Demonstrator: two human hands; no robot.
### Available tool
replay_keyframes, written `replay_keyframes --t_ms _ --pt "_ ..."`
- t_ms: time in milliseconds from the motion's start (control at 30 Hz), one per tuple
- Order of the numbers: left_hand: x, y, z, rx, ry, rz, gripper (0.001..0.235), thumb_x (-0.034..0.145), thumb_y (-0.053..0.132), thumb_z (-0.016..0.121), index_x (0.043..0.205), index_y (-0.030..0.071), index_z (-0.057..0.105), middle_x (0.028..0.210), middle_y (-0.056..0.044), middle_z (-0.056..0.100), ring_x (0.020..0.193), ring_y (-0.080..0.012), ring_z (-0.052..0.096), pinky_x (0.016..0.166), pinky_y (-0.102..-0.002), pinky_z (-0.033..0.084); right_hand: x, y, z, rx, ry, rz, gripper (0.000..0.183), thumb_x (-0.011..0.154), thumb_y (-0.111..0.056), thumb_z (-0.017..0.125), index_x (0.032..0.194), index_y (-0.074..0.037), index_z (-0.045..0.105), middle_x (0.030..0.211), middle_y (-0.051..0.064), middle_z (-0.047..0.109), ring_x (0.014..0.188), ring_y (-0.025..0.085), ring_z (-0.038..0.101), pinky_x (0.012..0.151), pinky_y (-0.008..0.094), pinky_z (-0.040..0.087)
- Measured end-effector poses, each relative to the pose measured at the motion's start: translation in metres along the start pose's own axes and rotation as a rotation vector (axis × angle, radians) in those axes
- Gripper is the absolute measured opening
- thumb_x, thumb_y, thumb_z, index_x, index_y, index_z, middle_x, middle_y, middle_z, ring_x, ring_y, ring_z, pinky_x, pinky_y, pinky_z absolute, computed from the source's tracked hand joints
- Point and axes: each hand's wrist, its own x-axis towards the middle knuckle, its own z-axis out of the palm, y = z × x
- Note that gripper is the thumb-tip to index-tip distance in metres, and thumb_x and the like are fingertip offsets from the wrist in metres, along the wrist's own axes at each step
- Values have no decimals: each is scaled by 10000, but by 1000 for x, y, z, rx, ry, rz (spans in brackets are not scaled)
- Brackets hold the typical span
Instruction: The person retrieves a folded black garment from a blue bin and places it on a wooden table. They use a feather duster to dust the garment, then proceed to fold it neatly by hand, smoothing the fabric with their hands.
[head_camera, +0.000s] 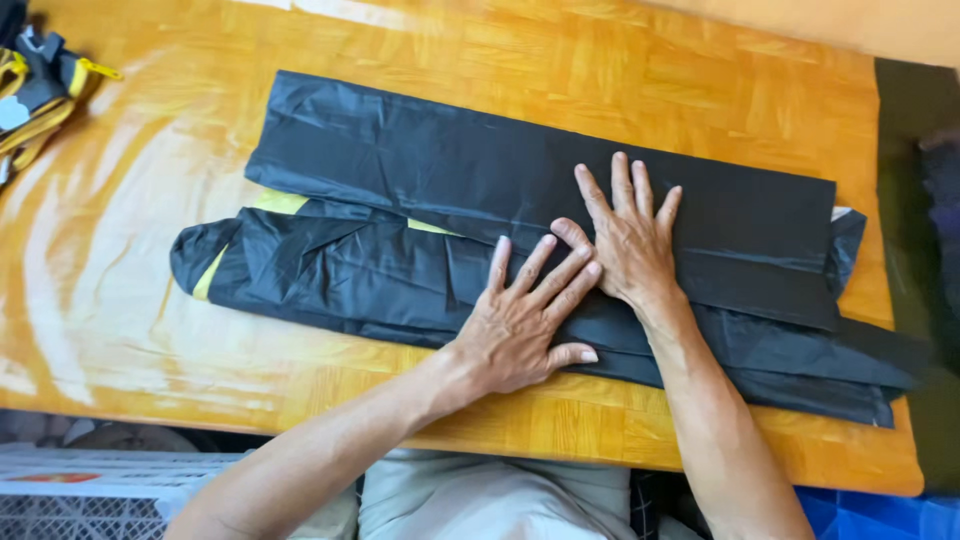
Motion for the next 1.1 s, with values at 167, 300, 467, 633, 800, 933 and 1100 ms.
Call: replay_keyframes --t_ms 167,300,467,633,800,933,1100 --pt "-31 -46 -25 91 31 -169 966 938 808 319 1628 132 311 1688 -107 305 1577 -351 178 1197 -737 37 -3 -2 -4 10 17 -27 826 1007 -743 318 1644 -218 294 1678 270 214 1551 465 166 1115 834 79" --pt "-57 -83 -45 175 38 -320 926 969 782 339 1640 145 310 1696 -111 299 1576 -363 170 1184 -750 -16 -3 -4 -6 -2 52 -24 803 1012 -724 348 1619 -199 370 1663 279 277 1537 481 222 1108 840 108" --pt "-82 -119 -61 250 86 -481 886 1008 733 339 1640 112 357 1688 -155 344 1578 -386 212 1186 -755 -15 -4 -6 -11 22 32 -17 893 942 -761 412 1630 -195 345 1673 281 245 1544 487 202 1114 834 100" --pt "-112 -185 -55 537 615 -565 642 1017 417 720 1498 17 575 1369 -231 599 1193 -435 638 968 -528 498 -4 -12 -21 52 -40 13 1179 727 -914 532 1635 -191 321 1694 268 186 1556 481 162 1124 826 86" --pt "-134 -220 -65 152 429 -956 733 1002 618 724 1422 24 642 928 -165 690 892 -484 711 734 -611 526 -2 -13 -22 51 -80 36 1215 699 -930 555 1640 -205 299 1700 260 163 1564 466 134 1129 816 43" --pt "-131 -234 -81 -46 364 -1021 794 982 619 749 1433 -19 607 860 -161 730 968 -535 690 841 -673 495 -2 -14 -24 55 -85 47 1220 691 -925 567 1642 -210 294 1702 253 155 1565 461 131 1131 814 52" --pt "-132 -239 -95 -72 309 -1071 895 924 578 809 1532 6 487 888 -110 748 1032 -478 697 866 -665 498 -3 -13 -23 56 -68 27 1220 694 -923 572 1637 -196 305 1695 260 169 1560 470 141 1129 814 55"
